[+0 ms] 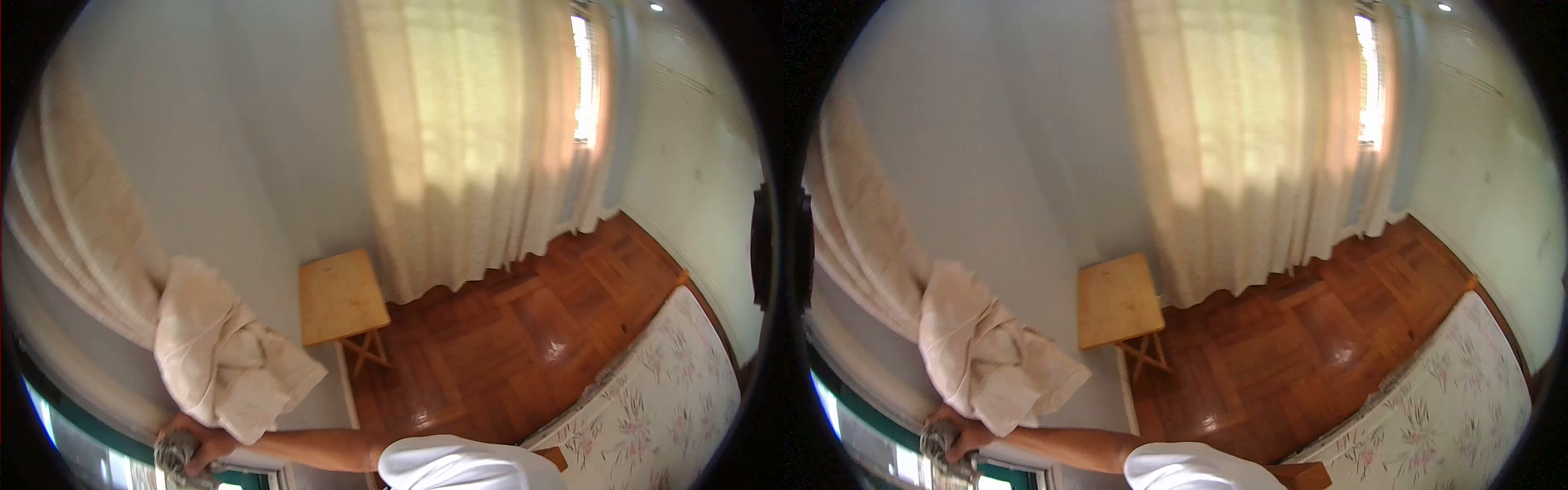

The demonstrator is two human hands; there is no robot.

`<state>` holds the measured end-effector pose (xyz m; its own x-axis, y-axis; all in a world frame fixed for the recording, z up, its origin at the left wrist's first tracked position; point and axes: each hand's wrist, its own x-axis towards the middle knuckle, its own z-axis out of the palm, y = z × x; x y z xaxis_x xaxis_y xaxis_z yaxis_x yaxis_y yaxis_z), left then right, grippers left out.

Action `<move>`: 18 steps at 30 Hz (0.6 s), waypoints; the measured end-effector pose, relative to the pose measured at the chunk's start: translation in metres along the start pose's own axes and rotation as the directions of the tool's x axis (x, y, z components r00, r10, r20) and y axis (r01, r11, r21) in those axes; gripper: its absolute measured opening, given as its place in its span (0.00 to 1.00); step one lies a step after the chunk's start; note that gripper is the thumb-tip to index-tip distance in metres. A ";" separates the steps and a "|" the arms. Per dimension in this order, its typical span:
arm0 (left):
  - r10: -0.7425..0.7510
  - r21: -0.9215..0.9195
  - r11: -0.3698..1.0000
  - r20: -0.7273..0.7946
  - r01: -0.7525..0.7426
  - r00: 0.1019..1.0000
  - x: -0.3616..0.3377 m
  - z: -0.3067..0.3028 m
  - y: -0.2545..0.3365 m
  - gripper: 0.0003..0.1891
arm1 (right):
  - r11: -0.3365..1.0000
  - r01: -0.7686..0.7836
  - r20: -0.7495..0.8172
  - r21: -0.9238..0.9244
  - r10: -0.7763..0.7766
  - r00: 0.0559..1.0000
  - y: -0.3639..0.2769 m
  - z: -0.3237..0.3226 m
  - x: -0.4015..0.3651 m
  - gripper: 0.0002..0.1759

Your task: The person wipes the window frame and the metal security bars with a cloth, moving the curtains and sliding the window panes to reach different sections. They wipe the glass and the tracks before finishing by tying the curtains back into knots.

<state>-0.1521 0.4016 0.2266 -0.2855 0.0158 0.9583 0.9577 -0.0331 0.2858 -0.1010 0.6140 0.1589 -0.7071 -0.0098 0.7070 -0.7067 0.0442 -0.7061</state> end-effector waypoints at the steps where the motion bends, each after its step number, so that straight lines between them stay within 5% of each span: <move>1: -0.026 -0.054 0.998 0.020 0.027 0.999 0.002 -0.007 -0.002 0.29 | 0.994 0.098 0.046 0.051 -0.101 0.994 0.006 -0.001 0.001 0.33; 2: -0.066 -0.120 0.990 0.049 0.071 0.997 0.004 -0.016 -0.007 0.29 | 1.000 0.003 0.065 0.008 -0.003 0.998 0.016 -0.005 -0.002 0.35; 4: -0.169 -0.282 0.939 0.115 0.195 0.979 0.012 -0.032 -0.016 0.28 | 0.988 0.140 -0.104 0.069 -0.133 0.986 0.049 0.002 -0.017 0.42; 7: -0.252 -0.429 0.840 0.230 0.331 0.940 0.026 -0.045 -0.010 0.28 | 0.998 0.056 -0.025 -0.015 -0.056 0.998 -0.003 -0.003 -0.014 0.38; 9: -0.281 -0.507 0.767 0.286 0.393 0.916 0.035 -0.046 -0.013 0.29 | 0.993 -0.035 -0.066 0.109 0.043 0.997 -0.014 -0.001 -0.014 0.36; 11: -0.286 -0.682 0.541 0.401 0.492 0.870 0.045 -0.047 -0.019 0.34 | 0.992 -0.048 -0.089 0.120 0.059 0.994 -0.012 -0.006 -0.012 0.34; 13: -0.328 -0.607 0.539 0.487 0.584 0.809 0.051 -0.050 -0.009 0.31 | 0.986 -0.046 -0.078 0.162 0.059 0.995 -0.014 -0.007 -0.013 0.34; 14: -0.427 -0.462 0.719 0.296 0.520 0.854 0.043 -0.043 0.010 0.32 | 0.983 -0.053 -0.065 0.176 0.065 0.996 -0.015 -0.007 -0.014 0.34; 15: -0.268 -0.081 0.960 0.029 0.270 0.963 0.028 -0.033 0.025 0.31 | 0.986 -0.053 -0.056 0.158 0.063 0.996 -0.014 -0.008 -0.013 0.34; 16: 0.013 0.089 0.996 -0.096 -0.005 0.995 0.017 -0.027 0.033 0.30 | 0.989 -0.049 -0.050 0.138 0.056 0.997 -0.013 -0.008 -0.012 0.35; 17: 0.192 0.095 0.979 -0.102 -0.182 0.976 0.007 -0.021 0.039 0.31 | 0.988 -0.042 -0.048 0.148 0.049 0.998 -0.011 -0.005 -0.012 0.35; 18: 0.124 -0.043 0.991 0.012 -0.123 0.992 0.003 -0.012 0.051 0.31 | 0.993 -0.006 -0.066 0.116 0.014 0.998 -0.010 -0.001 -0.012 0.36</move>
<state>-0.1047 0.3877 0.2439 -0.1643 0.0233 0.9861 0.9831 -0.0778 0.1656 -0.0852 0.6148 0.1570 -0.7139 0.0569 0.6979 -0.7002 -0.0723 -0.7103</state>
